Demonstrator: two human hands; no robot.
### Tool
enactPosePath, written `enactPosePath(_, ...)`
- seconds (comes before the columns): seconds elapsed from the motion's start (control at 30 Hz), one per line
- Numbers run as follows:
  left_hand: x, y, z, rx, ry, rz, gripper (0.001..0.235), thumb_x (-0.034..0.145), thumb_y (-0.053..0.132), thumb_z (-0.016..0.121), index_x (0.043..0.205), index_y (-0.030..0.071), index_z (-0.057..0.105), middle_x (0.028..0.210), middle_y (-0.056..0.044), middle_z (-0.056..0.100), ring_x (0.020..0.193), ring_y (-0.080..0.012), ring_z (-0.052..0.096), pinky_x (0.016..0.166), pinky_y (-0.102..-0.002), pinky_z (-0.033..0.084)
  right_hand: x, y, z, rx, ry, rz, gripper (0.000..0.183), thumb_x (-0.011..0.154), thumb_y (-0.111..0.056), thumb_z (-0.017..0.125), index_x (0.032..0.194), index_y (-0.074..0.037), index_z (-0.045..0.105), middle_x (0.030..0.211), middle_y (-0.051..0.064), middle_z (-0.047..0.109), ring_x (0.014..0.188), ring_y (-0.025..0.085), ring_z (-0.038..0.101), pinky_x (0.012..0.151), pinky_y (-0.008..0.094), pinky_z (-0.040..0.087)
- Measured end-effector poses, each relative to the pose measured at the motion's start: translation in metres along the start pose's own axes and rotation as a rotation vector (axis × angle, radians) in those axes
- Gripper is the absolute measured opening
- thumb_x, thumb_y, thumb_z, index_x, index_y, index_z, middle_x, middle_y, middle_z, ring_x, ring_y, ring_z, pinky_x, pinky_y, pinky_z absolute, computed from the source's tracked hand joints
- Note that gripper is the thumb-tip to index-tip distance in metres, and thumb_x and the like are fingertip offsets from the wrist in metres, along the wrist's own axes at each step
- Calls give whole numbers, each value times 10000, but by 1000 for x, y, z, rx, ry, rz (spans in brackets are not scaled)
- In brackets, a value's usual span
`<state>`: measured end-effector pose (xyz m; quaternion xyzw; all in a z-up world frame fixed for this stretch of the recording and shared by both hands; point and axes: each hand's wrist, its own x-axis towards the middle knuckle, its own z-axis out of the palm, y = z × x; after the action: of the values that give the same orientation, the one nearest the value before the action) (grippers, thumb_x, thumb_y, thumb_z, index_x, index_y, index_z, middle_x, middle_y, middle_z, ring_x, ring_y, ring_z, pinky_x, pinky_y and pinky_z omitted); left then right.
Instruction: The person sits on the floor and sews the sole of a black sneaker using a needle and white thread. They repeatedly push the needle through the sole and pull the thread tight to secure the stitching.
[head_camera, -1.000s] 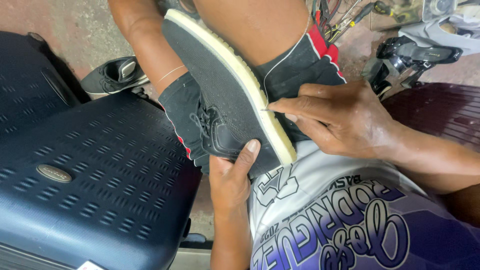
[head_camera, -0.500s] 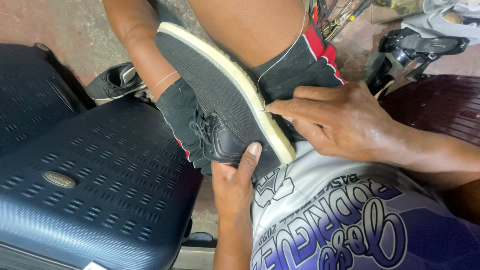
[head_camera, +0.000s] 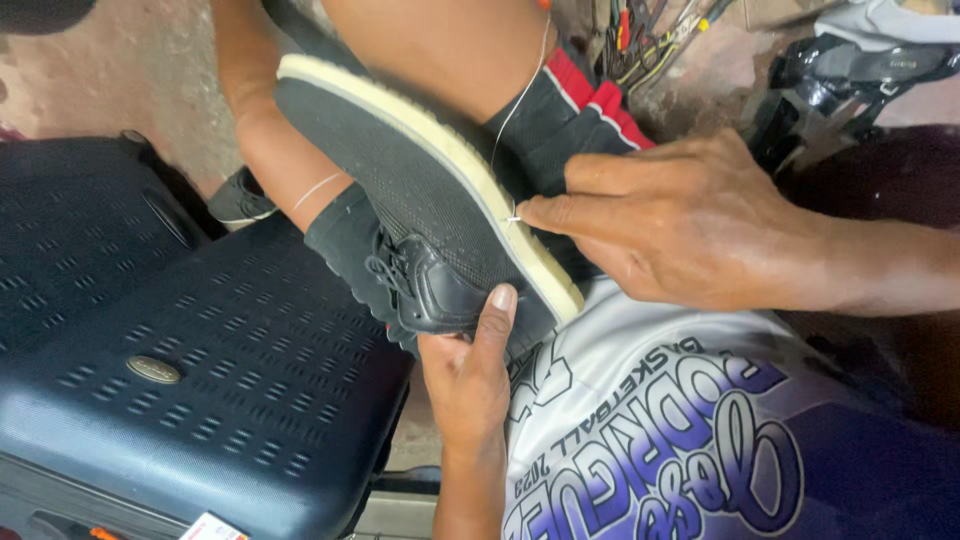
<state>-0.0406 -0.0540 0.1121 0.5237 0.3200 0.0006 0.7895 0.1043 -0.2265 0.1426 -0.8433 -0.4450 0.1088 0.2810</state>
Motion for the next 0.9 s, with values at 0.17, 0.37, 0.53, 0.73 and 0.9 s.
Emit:
enactPosePath(0.17,3,-2,6,-27,1,-5,457,965,2,668,1397,-58,531,1319,-131,647,1171,-182,618,1068,-333,472,3,8,-3,46,-13,-9,327,852,-139,721,1176,-111,753,779,53,581,635,252,654,495,419,495)
enactPosePath(0.37,6,-1,10,34,45,-69,433,964,25,660,1379,-53,560,1309,-123,658,1161,-166,618,1060,-316,470,11,23,1,193,-99,17,360,808,-71,693,1165,-81,747,846,78,644,663,276,677,540,419,531)
enactPosePath(0.53,10,-1,9,23,15,-151,394,971,42,665,1339,-71,584,1273,-132,679,1125,-171,627,1022,-317,483,12,27,3,150,-249,140,422,779,-66,676,1193,-116,741,869,57,706,594,260,697,511,415,551)
enactPosePath(0.73,20,-3,-2,119,-93,-100,300,996,38,681,1265,-84,634,1201,-122,712,1061,-164,654,976,-303,515,22,15,-4,-94,-368,103,494,762,-164,691,1253,-112,699,930,47,684,617,221,704,480,394,545)
enactPosePath(0.9,28,-7,-10,122,-169,-90,277,991,24,678,1253,-47,629,1171,-95,710,1040,-143,656,956,-280,526,26,5,-2,-245,-438,53,558,741,-250,707,1281,-114,671,1009,24,660,759,166,739,505,331,579)
